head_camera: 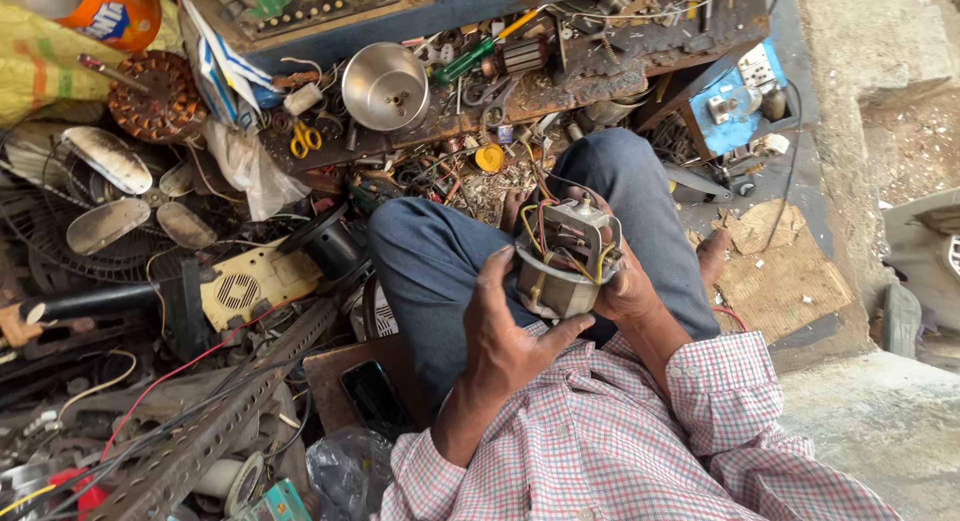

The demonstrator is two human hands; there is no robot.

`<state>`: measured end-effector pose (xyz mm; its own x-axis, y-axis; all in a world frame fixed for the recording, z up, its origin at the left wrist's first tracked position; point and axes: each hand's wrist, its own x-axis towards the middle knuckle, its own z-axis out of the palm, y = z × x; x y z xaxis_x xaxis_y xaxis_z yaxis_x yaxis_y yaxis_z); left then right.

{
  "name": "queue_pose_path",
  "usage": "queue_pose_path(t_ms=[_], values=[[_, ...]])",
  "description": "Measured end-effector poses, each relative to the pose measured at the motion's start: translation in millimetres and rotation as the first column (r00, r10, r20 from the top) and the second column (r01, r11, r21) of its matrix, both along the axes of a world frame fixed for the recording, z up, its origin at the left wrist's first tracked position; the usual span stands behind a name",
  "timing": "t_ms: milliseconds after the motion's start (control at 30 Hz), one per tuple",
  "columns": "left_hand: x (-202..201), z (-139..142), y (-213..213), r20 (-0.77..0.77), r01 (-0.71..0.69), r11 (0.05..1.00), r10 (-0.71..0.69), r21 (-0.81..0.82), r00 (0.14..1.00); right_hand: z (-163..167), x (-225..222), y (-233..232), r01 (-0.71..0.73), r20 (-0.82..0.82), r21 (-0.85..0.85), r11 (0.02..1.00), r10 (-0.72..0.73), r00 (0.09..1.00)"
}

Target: The person sits on the floor and repairs an electrical component, likely a fan capacitor. They use tape to wrap wires, handle the component with both hands, and use pliers to adjust parts. The workspace is cluttered with various tools and electronic parts.

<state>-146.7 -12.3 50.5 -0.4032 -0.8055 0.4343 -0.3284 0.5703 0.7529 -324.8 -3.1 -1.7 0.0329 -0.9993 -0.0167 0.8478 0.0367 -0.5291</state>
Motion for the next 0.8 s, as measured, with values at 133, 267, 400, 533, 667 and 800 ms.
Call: queue_pose_path(t_ms=[133,267,400,533,667,800], values=[[-2.7,2.7,-8.2,0.091,0.091,0.991,-0.1,0.096,0.991,-14.8,-2.2,3.3,0.001,-0.069,0.04,0.999,0.001,0.998],[-2.3,11.2,-9.8,0.192,0.107,0.965,-0.155,0.239,0.969,-28.8,-6.2,8.7,-0.005,-0.073,-0.012,1.0,0.004,0.997],[-2.3,16.4,-11.9,0.206,0.074,0.942,-0.148,0.328,0.967,-34.6,-6.4,9.7,0.023,-0.109,0.024,0.999,-0.02,0.994],[-3.4,14.4,-14.3,0.19,0.065,0.954,-0.125,0.292,0.974,-35.3,-7.6,8.5,-0.01,-0.126,-0.004,1.0,0.01,0.992],[-2.9,10.5,-14.5,0.17,0.054,0.953,-0.108,0.297,0.979,-41.8,-11.2,8.2,0.013,-0.121,0.041,0.999,-0.008,0.993],[1.1,10.1,-18.5,0.205,0.053,0.947,-0.124,0.318,0.971,-55.9,-13.5,5.7,-0.042,-0.131,0.02,0.999,0.044,0.99]])
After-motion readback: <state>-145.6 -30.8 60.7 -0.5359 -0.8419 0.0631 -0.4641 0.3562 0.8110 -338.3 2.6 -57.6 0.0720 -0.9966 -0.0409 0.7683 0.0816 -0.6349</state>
